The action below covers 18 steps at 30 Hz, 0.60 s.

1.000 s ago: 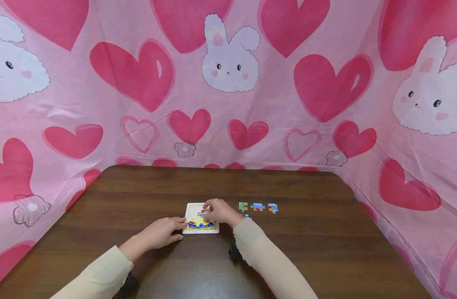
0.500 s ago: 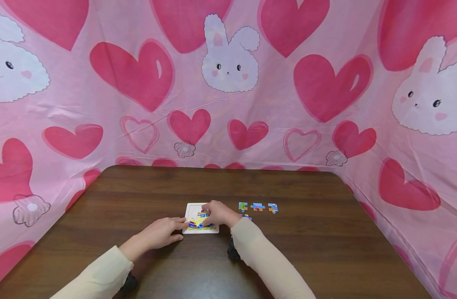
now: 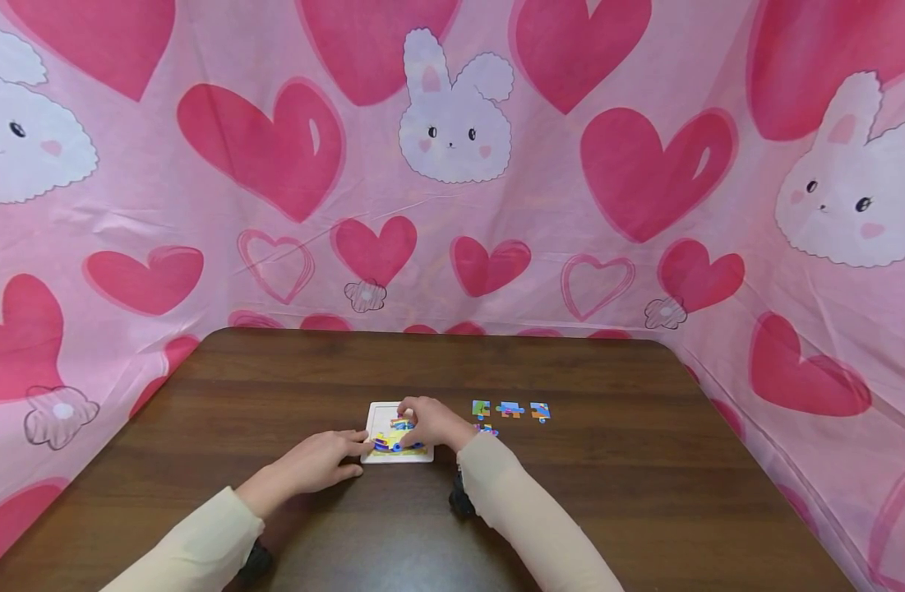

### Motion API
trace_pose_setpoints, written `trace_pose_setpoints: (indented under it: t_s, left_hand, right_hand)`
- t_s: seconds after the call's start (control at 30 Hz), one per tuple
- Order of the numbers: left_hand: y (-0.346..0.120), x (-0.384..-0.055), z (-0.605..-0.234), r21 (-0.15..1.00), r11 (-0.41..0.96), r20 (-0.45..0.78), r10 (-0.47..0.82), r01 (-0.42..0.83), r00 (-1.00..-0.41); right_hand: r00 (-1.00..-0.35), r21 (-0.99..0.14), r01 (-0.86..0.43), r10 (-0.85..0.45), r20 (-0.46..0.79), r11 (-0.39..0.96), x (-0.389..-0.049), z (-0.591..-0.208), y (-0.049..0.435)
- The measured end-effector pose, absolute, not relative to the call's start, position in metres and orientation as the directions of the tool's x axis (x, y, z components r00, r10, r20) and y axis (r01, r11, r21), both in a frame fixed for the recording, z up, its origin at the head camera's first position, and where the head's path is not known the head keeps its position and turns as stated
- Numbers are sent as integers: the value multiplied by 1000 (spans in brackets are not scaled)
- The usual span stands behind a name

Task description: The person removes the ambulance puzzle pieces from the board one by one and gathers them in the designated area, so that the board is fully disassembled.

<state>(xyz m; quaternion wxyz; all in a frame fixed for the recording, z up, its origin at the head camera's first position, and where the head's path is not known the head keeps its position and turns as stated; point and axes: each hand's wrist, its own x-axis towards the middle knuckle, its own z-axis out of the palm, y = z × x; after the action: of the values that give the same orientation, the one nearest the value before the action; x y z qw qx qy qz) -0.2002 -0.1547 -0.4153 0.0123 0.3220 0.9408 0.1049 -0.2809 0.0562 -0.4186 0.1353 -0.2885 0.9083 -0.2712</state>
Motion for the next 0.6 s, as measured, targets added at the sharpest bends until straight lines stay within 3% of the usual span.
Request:
trace_pose_setpoints:
  t_s: [0.33,0.6]
  left_hand:
    - [-154,-202,-416,214,775,34,603,595,-797]
    - [-154,-203,-419,202,776,41,602,597,-797]
  right_hand:
    - [-852,-731,-324,-520,-51,601,-282,-421,58]
    - [-886,-790,-251,-461,-45,560,-281,-421,58]
